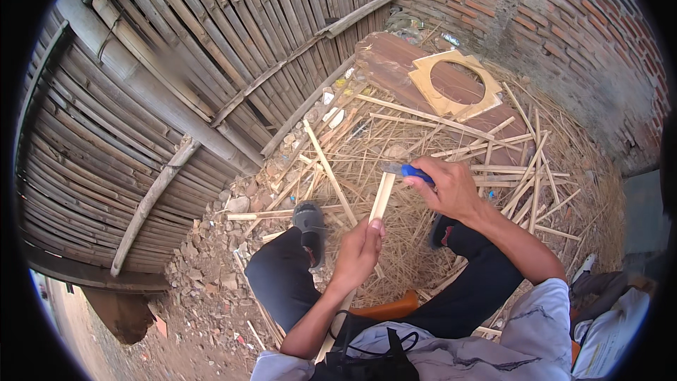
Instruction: The person sits on the ground and uses a utility knife to shave thin strips from a wooden stick. They repeatedly scrape the blade along the stick's length, rotating it to work on different sides, while wood shavings accumulate on the ground.
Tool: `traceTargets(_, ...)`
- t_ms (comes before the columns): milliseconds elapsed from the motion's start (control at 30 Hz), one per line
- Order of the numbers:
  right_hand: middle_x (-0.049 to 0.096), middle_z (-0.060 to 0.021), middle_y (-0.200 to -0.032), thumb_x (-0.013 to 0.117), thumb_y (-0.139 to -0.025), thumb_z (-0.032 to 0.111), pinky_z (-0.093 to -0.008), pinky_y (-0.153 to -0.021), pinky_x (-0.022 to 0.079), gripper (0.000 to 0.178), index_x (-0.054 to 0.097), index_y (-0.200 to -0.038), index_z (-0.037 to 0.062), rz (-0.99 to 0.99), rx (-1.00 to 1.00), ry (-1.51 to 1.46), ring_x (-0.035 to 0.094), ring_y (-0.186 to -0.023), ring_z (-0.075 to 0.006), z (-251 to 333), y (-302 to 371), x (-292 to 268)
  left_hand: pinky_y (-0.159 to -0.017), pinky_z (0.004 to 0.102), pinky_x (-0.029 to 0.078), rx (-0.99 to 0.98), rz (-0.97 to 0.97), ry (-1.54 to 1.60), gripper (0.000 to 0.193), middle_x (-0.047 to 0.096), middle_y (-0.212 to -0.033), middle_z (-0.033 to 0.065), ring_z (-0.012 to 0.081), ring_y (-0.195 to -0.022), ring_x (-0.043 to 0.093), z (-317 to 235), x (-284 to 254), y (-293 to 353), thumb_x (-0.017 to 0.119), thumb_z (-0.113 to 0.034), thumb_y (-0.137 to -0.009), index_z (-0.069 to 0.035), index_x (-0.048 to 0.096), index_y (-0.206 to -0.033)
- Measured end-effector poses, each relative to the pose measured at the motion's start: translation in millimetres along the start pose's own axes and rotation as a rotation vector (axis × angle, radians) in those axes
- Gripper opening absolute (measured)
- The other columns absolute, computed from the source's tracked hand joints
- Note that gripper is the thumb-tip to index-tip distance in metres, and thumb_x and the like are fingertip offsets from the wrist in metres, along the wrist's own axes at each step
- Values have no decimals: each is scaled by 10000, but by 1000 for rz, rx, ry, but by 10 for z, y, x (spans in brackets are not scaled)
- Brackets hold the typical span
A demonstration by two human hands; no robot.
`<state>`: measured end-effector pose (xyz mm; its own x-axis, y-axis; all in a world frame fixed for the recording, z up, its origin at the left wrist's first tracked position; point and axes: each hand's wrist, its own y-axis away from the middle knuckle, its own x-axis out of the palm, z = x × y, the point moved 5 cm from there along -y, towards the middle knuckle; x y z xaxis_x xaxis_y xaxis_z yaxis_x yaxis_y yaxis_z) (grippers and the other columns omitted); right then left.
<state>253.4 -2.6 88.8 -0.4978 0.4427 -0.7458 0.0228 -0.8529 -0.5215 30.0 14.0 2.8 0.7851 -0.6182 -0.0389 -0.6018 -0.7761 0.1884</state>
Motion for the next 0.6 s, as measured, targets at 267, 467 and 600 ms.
traceTargets(267, 755, -104, -870, 757, -1021, 350, -427, -548, 577, 285, 717, -1086, 76, 121, -48, 35, 751, -674, -332, 277, 38, 246, -578, 333, 442, 67, -59, -71, 375, 537, -666, 15, 119, -591, 524, -22, -41, -2, 463, -306, -1207, -30, 634, -1017)
traceTargets(467, 745, -102, -868, 772, -1011, 316, -447, -558, 564, 250, 735, -1093, 82, 114, -45, 23, 735, -667, -336, 295, 54, 275, -596, 350, 461, 85, -94, -109, 378, 565, -681, 41, 149, -608, 557, -16, -71, 4, 459, -298, -1207, -18, 645, -1033)
traceTargets(600, 756, -104, -870, 779, -1006, 320, -444, -559, 565, 253, 746, -1090, 84, 116, -33, 27, 740, -670, -336, 272, 65, 279, -575, 374, 465, 155, -144, -227, 382, 570, -656, 67, 185, -577, 579, -85, -59, 15, 452, -291, -1206, -6, 647, -1042)
